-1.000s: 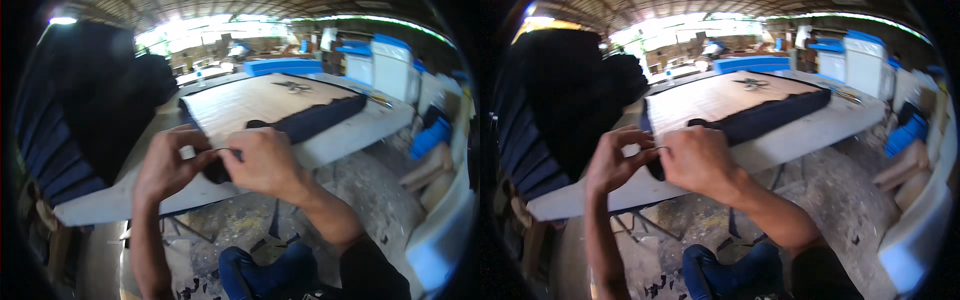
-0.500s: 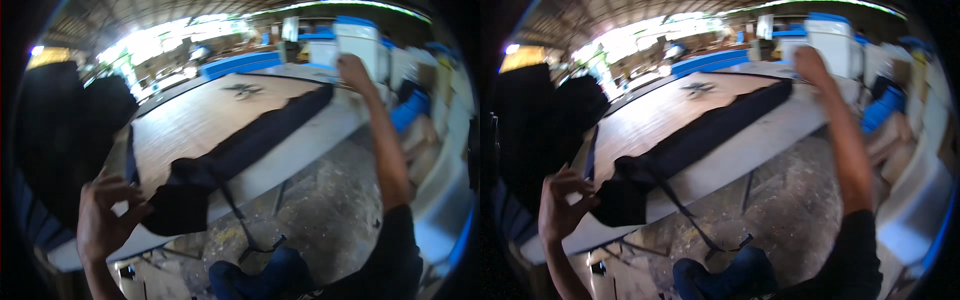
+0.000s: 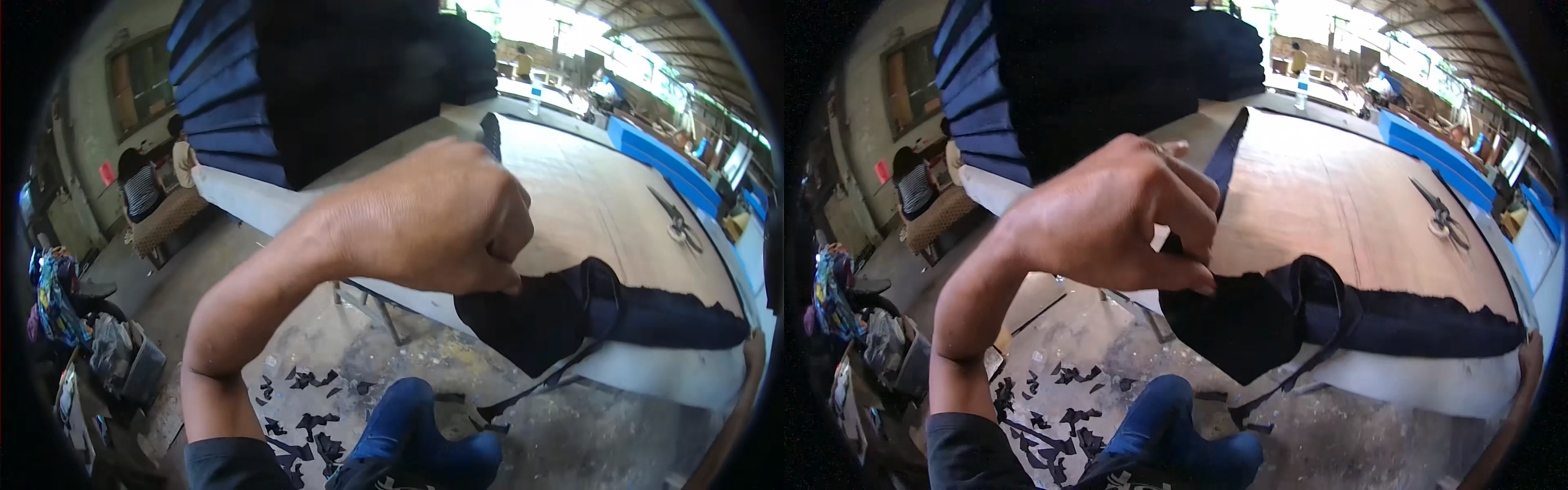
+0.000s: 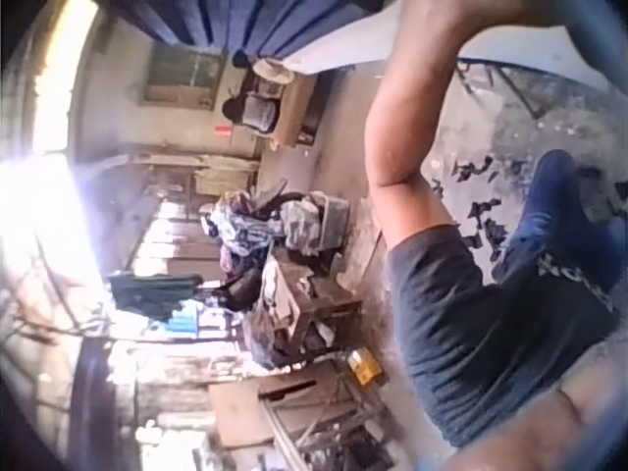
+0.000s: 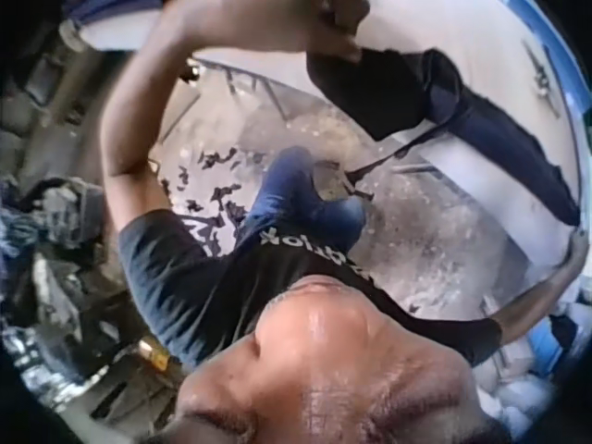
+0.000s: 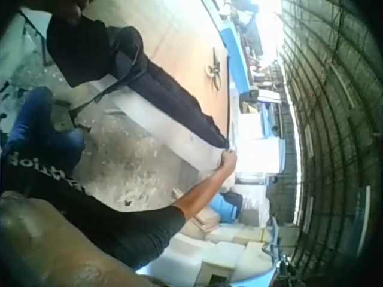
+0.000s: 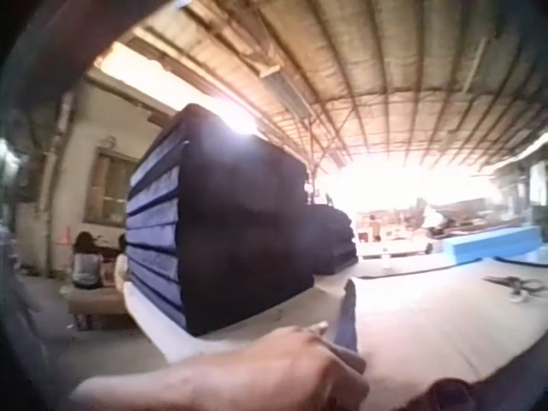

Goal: The person is upholstering a furniture panel by stretching fabric over a wooden frame and securing it with a staple gun.

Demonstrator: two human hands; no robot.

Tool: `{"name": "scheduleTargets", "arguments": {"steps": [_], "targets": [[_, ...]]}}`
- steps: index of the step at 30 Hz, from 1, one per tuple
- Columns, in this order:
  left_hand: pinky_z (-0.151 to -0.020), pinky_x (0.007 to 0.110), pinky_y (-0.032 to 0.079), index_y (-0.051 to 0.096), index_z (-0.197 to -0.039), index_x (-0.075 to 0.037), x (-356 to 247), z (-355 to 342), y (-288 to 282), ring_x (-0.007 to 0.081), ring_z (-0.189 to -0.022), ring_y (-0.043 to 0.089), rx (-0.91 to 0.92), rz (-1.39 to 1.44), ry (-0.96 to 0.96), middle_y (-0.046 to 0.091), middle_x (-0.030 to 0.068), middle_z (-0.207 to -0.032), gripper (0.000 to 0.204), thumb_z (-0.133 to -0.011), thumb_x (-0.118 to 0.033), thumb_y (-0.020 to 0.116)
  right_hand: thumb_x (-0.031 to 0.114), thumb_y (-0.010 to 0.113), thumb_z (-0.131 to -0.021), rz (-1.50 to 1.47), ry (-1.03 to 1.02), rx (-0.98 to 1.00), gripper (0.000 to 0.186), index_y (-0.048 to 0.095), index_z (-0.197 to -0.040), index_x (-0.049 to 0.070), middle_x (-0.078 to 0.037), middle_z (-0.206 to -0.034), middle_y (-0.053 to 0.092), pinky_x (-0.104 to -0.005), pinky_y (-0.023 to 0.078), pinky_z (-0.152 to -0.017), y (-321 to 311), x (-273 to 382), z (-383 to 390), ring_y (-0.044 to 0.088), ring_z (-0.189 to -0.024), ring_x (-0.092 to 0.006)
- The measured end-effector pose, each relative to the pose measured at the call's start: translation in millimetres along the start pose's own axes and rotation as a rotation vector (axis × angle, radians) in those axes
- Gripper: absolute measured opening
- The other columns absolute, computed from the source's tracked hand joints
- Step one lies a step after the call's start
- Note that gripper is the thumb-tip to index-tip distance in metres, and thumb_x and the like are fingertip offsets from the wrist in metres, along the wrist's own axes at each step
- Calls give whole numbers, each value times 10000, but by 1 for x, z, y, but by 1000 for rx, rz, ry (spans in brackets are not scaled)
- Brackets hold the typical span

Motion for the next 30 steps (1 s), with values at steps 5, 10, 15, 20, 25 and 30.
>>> {"name": "scheduleTargets", "arguments": {"steps": [5, 10, 15, 20, 25, 30], "targets": [[-554, 334, 496, 767, -719, -39, -1, -7, 0, 176, -654, 671, -41, -13, 130, 712, 56, -722, 164, -772, -111, 905, 352, 488, -1098, 184, 155, -274, 442, 615, -1376, 33, -323, -1243, 668, -538, 497, -948, -141, 82, 105, 615, -1170, -532], [-530, 317, 503, 758, -713, -21, -6, -16, 3, 169, -602, 662, 1, -70, 191, 714, 65, -693, 221, -803, -150, 913, 381, 530, -1106, -684, 193, -435, 554, 564, -1450, -52, -175, -1300, 664, -430, 478, -988, -255, 227, 357, 612, -1178, -316], [-539, 303, 539, 767, -724, -26, -8, -26, 3, 162, -562, 680, 114, -43, 179, 720, 79, -653, 226, -810, -178, 912, 201, 736, -976, -985, 645, -110, 369, 626, -1262, -6, -112, -1056, 693, -352, 529, -801, -225, 429, 564, 656, -969, -198], [-578, 318, 572, 797, -774, -22, -10, -28, 2, 166, -597, 706, 149, -22, 171, 748, 85, -686, 233, -784, -216, 926, 165, 761, -961, -1305, -111, 330, 336, 647, -1203, -39, -156, -951, 690, -403, 555, -711, -285, 666, 544, 701, -841, -262], [-634, 334, 605, 820, -813, -23, -7, -33, 2, 179, -625, 724, 178, 21, 190, 768, 98, -719, 247, -761, -234, 938, 218, 724, -989, -1218, -275, 206, 291, 640, -1106, -35, -216, -843, 671, -472, 551, -736, -329, 728, 504, 696, -774, -420], [-631, 334, 606, 823, -811, -16, -8, -36, 1, 185, -641, 737, 181, 38, 218, 779, 110, -742, 253, -752, -232, 941, 223, 714, -999, -1191, -178, 200, 307, 601, -1126, -32, -255, -871, 684, -513, 545, -735, -323, 733, 494, 699, -806, -469]]}}
Point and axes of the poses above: each hand's wrist, its own z-axis away from the middle knuckle, its own y-axis out of the palm, x = y × z, the point moved 10 cm from there along -z, towards the middle knuckle
